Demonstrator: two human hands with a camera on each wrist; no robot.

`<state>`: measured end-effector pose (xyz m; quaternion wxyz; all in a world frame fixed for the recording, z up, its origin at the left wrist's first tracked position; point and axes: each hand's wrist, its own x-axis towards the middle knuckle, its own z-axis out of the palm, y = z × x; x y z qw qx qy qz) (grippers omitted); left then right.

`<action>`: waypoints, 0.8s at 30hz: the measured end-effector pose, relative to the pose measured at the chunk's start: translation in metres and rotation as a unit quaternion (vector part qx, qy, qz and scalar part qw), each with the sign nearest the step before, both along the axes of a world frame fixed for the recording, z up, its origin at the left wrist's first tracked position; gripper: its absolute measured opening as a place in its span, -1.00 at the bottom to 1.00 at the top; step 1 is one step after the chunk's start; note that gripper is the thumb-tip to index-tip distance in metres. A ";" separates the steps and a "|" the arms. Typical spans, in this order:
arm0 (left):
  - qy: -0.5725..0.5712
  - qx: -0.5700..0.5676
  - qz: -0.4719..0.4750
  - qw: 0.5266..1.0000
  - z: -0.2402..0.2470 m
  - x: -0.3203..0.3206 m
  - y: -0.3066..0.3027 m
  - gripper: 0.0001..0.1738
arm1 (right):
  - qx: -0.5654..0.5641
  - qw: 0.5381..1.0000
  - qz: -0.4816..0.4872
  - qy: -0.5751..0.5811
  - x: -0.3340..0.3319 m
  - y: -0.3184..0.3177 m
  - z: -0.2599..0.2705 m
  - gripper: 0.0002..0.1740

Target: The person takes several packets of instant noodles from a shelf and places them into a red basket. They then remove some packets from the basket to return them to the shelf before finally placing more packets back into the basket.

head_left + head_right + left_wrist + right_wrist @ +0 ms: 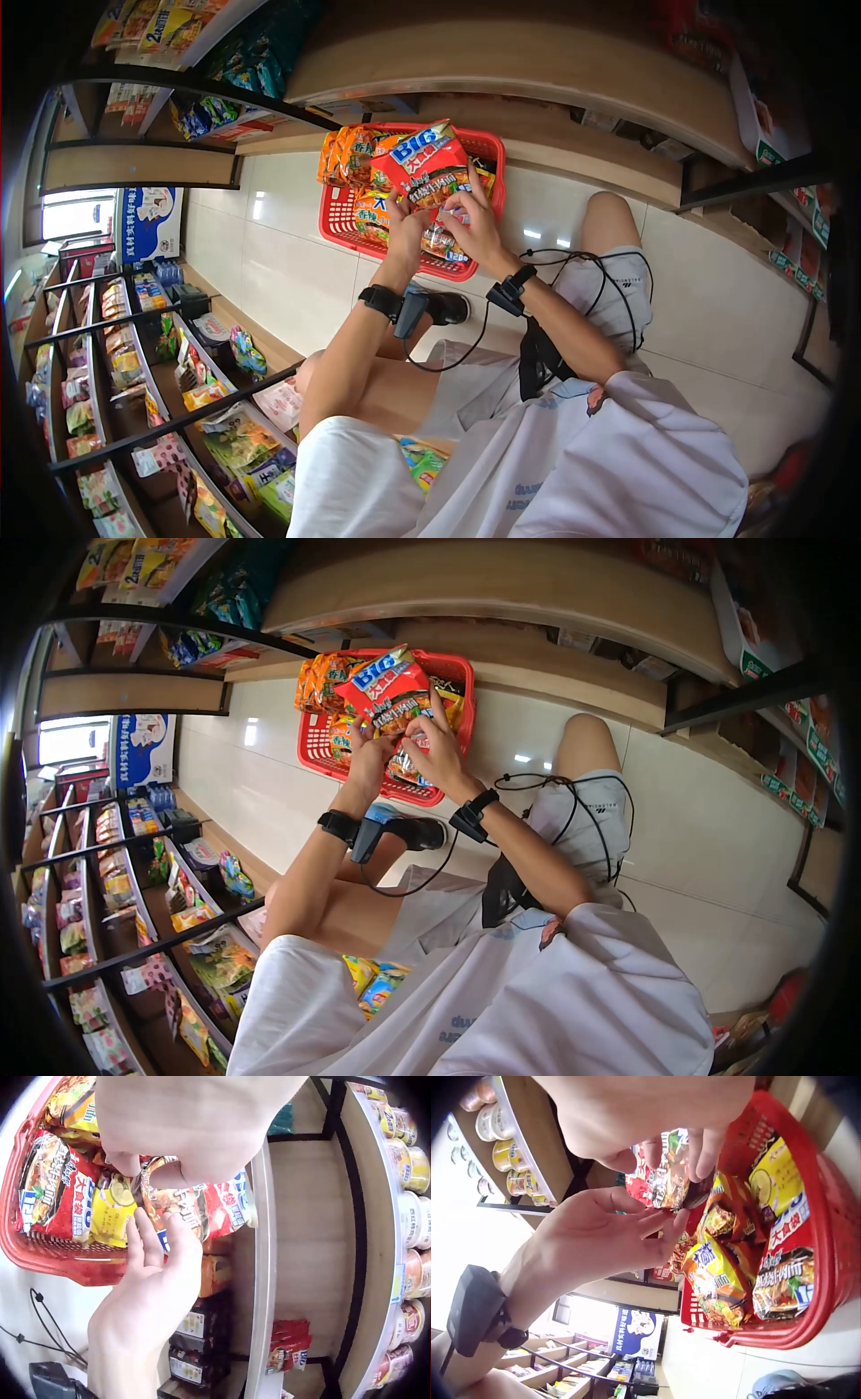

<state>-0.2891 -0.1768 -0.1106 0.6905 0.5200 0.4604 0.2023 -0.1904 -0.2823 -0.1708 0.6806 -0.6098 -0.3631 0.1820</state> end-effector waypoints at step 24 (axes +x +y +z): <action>-0.201 0.242 -0.353 0.881 0.104 0.208 -0.107 -0.01 | 0.169 0.935 -0.303 -0.073 0.198 -0.129 0.130 -0.61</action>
